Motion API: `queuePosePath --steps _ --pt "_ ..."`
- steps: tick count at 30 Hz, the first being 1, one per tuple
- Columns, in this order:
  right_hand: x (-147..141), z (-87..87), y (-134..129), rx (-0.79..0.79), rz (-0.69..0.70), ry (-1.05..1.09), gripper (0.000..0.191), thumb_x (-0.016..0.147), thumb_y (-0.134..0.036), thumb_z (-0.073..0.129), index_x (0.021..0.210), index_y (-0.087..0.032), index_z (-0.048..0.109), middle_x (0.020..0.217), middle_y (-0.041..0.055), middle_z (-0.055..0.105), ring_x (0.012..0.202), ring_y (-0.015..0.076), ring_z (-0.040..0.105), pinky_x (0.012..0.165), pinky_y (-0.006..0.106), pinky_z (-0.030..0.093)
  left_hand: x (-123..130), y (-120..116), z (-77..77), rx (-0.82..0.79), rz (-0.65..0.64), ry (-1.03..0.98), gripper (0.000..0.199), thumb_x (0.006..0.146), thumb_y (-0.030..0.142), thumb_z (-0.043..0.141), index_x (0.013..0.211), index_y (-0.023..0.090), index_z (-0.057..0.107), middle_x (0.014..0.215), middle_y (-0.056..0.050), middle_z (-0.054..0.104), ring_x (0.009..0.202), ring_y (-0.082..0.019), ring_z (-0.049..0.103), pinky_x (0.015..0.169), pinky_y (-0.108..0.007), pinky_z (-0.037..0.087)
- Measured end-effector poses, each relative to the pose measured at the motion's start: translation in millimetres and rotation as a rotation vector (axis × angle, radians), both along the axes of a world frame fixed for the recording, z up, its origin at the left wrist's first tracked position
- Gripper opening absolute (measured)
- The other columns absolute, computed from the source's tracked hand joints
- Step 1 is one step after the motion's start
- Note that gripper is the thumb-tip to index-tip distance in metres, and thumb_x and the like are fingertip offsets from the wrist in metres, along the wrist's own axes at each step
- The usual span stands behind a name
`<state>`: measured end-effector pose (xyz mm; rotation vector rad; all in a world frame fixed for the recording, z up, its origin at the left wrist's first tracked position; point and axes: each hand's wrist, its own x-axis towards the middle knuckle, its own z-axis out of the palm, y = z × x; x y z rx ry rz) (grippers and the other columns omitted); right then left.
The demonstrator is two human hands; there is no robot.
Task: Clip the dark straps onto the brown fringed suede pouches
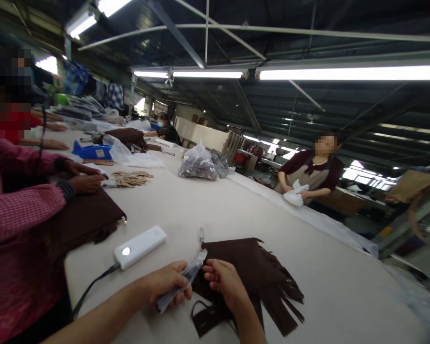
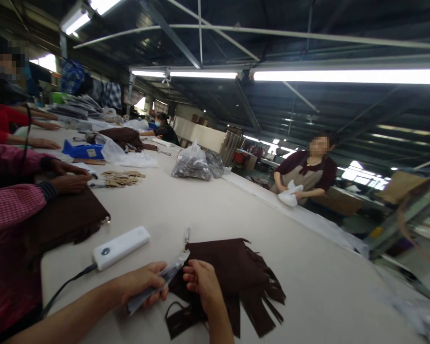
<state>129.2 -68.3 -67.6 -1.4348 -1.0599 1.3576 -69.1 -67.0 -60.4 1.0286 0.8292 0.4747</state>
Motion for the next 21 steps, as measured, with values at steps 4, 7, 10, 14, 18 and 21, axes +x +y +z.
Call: queuePosePath --steps 4,7,10,14,18,21 --pt "-11.5 16.3 14.2 -0.106 0.073 0.001 0.025 0.095 -0.027 0.058 0.081 -0.008 0.065 0.073 0.0096 0.065 0.053 0.0123 0.060 0.037 0.012 0.040 0.2 -1.7 4.4 0.066 -0.066 0.001 0.050 0.048 0.030 0.053 0.095 0.020 0.038 0.068 -0.001 0.065 0.040 -0.008 0.045 0.030 -0.014 0.032" --pt "-24.0 14.3 30.2 -0.109 0.035 -0.124 0.033 0.099 -0.017 0.050 0.068 -0.010 0.061 0.058 0.0041 0.059 0.045 0.0128 0.057 0.030 0.012 0.036 -1.8 -2.3 6.2 0.082 -0.084 0.044 0.049 0.049 0.028 0.050 0.095 0.020 0.038 0.069 -0.001 0.065 0.040 -0.009 0.045 0.030 -0.014 0.032" --pt "-29.5 4.1 44.8 -0.064 -0.011 -0.256 0.040 0.100 -0.014 0.044 0.062 -0.014 0.055 0.048 0.0006 0.054 0.035 0.0128 0.051 0.025 0.014 0.031 -2.4 -0.9 5.4 0.031 -0.062 0.061 0.053 0.046 0.026 0.049 0.097 0.020 0.037 0.066 -0.001 0.064 0.041 -0.011 0.049 0.034 -0.016 0.034" --pt "-24.3 -10.1 53.4 0.027 -0.020 -0.336 0.040 0.102 -0.017 0.044 0.063 -0.016 0.053 0.043 -0.0039 0.050 0.031 0.0108 0.046 0.024 0.014 0.024 3.7 6.9 7.0 -0.082 -0.091 0.010 0.054 0.048 0.030 0.058 0.098 0.020 0.037 0.072 -0.006 0.067 0.057 -0.021 0.063 0.043 -0.022 0.042" --pt "-18.0 -16.3 54.6 0.065 -0.011 -0.357 0.043 0.104 -0.020 0.042 0.063 -0.017 0.052 0.042 -0.0039 0.051 0.029 0.0101 0.042 0.026 0.015 0.024 19.1 21.6 9.2 0.042 0.023 0.066 0.042 0.054 0.033 0.064 0.090 0.016 0.049 0.076 -0.008 0.069 0.062 -0.021 0.065 0.051 -0.026 0.046" --pt "-16.8 -16.3 55.5 0.064 -0.010 -0.358 0.045 0.103 -0.020 0.040 0.060 -0.018 0.050 0.038 -0.0043 0.047 0.027 0.0100 0.037 0.027 0.017 0.021 30.6 33.7 4.5 0.038 0.136 0.055 0.035 0.054 0.034 0.065 0.080 0.014 0.054 0.069 -0.008 0.068 0.059 -0.020 0.063 0.050 -0.025 0.047"
